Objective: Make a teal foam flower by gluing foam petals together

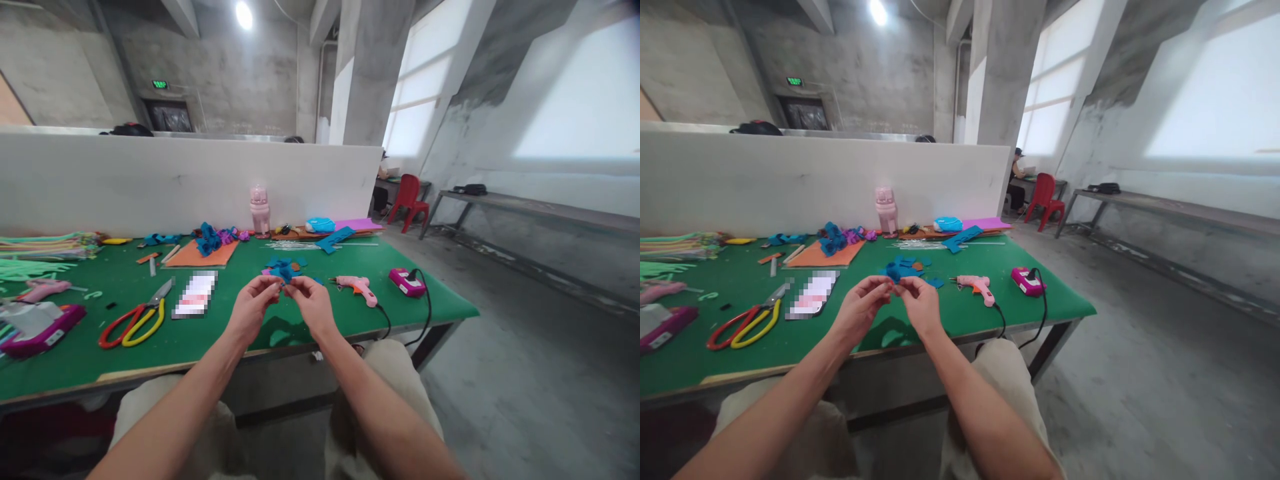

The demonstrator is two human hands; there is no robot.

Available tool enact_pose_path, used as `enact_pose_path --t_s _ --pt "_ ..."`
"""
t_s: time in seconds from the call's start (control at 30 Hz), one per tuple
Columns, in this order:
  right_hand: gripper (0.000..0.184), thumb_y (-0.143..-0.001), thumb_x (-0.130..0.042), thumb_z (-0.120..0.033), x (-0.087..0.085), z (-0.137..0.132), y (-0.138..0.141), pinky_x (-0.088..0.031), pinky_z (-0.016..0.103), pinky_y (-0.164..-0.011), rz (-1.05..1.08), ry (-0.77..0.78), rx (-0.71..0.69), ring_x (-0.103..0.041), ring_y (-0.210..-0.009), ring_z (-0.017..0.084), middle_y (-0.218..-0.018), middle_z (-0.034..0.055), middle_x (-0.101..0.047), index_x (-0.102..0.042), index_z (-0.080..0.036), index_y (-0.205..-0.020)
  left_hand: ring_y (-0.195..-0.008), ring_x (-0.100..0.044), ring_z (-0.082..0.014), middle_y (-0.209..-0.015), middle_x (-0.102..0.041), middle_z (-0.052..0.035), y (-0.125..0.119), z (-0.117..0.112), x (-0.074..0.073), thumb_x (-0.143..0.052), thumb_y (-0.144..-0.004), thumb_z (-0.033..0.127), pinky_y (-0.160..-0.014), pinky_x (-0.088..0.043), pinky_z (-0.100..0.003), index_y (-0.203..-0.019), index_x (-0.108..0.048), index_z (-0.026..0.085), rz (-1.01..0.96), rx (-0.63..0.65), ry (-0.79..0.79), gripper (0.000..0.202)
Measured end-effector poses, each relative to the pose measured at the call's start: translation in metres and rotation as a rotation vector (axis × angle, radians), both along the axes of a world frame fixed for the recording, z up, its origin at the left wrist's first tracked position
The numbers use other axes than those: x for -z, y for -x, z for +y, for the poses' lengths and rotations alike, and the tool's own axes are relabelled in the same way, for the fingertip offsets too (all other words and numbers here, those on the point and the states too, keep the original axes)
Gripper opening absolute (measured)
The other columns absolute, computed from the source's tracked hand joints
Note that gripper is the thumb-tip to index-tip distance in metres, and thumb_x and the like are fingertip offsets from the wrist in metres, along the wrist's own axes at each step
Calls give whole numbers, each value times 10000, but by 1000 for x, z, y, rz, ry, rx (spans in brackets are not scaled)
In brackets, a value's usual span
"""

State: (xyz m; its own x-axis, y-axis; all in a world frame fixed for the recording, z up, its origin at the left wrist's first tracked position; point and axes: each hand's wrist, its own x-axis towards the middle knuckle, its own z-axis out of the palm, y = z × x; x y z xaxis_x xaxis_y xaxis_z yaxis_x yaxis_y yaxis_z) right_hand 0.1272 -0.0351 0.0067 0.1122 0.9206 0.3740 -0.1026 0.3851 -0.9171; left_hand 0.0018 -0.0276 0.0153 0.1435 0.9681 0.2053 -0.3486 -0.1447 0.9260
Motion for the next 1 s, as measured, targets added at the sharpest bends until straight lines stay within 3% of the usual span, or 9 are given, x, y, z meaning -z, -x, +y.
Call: enact_pose_path --t_s 0.1,0.2,0.33,0.53,0.7,0.83,1.0 --pt "175 -703 -619 -326 -1 2 -6 -474 271 -701 -21 -24 -10 -595 -731 159 -762 23 -644 -622 -164 -768 -589 -518 -73 -732 -598 0 0 -1 0 -679 -660 226 -569 -402 -206 -828 -614 151 42 55 -6 195" --pt "128 -717 -626 -298 0 6 -12 -450 282 -798 -88 -175 -24 -580 -866 166 -888 36 -629 -638 -181 -767 -543 -492 -72 -704 -592 9 -1 -2 0 -673 -655 211 -525 -387 -212 -855 -603 160 90 84 -68 218" --pt "97 -708 -652 -273 3 10 -17 -405 301 -891 -73 -274 -70 -555 -960 162 -984 37 -604 -645 -199 -771 -536 -484 -79 -646 -585 17 -4 -5 0 -683 -638 219 -528 -398 -215 -835 -609 151 187 17 -140 220" --pt "121 -680 -667 -299 4 7 -12 -434 284 -823 64 -107 -187 -560 -904 158 -922 21 -615 -645 -194 -736 -526 -516 -96 -580 -581 18 -6 -6 1 -666 -656 275 -536 -415 -224 -736 -611 144 302 -21 -160 163" --pt "195 -688 -666 -311 2 1 -10 -467 268 -717 173 57 -314 -585 -796 157 -842 28 -655 -666 -185 -837 -502 -523 -100 -530 -576 18 -7 -8 1 -655 -674 298 -537 -414 -226 -707 -605 140 298 -11 -127 169" --pt "297 -674 -685 -293 0 -1 -11 -475 244 -648 269 82 -392 -590 -774 146 -933 42 -657 -645 -194 -952 -507 -515 -97 -532 -582 12 -8 -9 1 -664 -673 309 -539 -406 -222 -696 -611 138 281 -4 -104 180" --pt "215 -692 -670 -298 1 1 -11 -479 257 -650 229 56 -357 -597 -747 150 -860 38 -675 -671 -185 -875 -512 -511 -99 -528 -576 8 -9 -9 3 -674 -665 312 -539 -400 -226 -663 -604 138 260 13 -85 187"
